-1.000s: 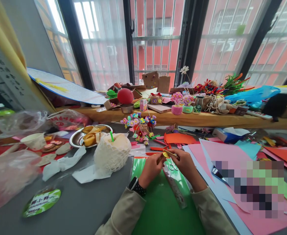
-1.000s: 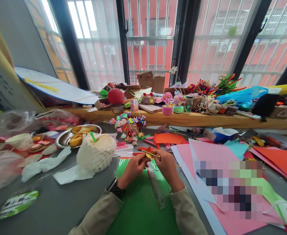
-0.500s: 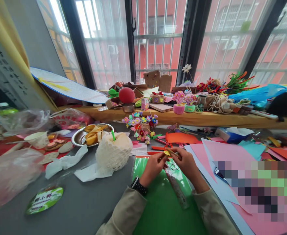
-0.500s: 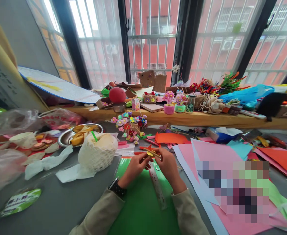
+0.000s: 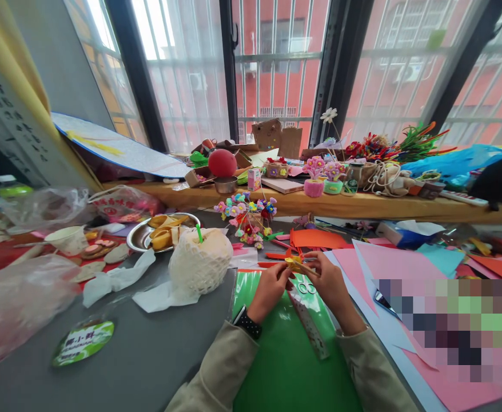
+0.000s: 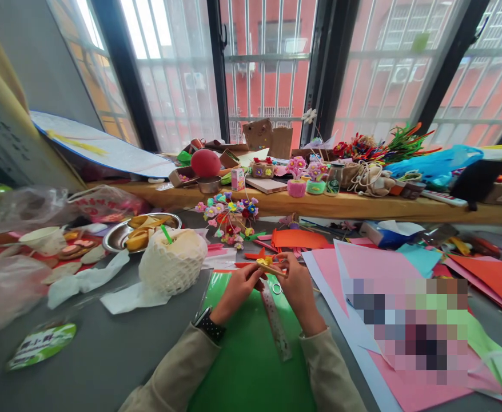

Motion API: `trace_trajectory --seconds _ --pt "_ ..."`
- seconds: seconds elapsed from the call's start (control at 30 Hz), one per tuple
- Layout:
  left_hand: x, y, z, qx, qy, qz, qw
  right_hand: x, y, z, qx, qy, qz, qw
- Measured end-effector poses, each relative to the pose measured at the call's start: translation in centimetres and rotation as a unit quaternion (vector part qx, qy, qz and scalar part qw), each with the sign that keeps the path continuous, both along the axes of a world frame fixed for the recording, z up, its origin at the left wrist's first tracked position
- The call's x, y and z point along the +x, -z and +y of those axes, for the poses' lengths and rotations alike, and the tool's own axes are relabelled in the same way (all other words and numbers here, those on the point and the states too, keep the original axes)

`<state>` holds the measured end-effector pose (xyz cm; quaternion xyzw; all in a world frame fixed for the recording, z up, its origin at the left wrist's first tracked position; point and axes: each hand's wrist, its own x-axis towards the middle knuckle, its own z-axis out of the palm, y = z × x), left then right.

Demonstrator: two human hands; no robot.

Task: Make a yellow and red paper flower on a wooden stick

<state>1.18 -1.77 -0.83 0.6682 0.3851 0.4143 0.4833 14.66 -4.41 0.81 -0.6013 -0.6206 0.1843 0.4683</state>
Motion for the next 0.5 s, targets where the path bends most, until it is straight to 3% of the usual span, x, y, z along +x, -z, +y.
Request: trace_trajectory --seconds 0.13,0.3,0.5 --pt "-0.05 0.06 0.16 -0.021 -0.013 -0.016 1.000 -0.05 0.09 0.09 -0.003 -0.006 0.008 1.000" --pt "-0.05 0.06 0.19 -0.038 0.018 -0.036 0.998 0.07 -0.51 0.01 -0.038 -0.001 -0.019 0.999" --pt "-0.04 0.19 0.07 -0.039 0.044 -0.042 0.997 0.09 -0.28 0.47 -0.034 0.007 -0.049 0.998"
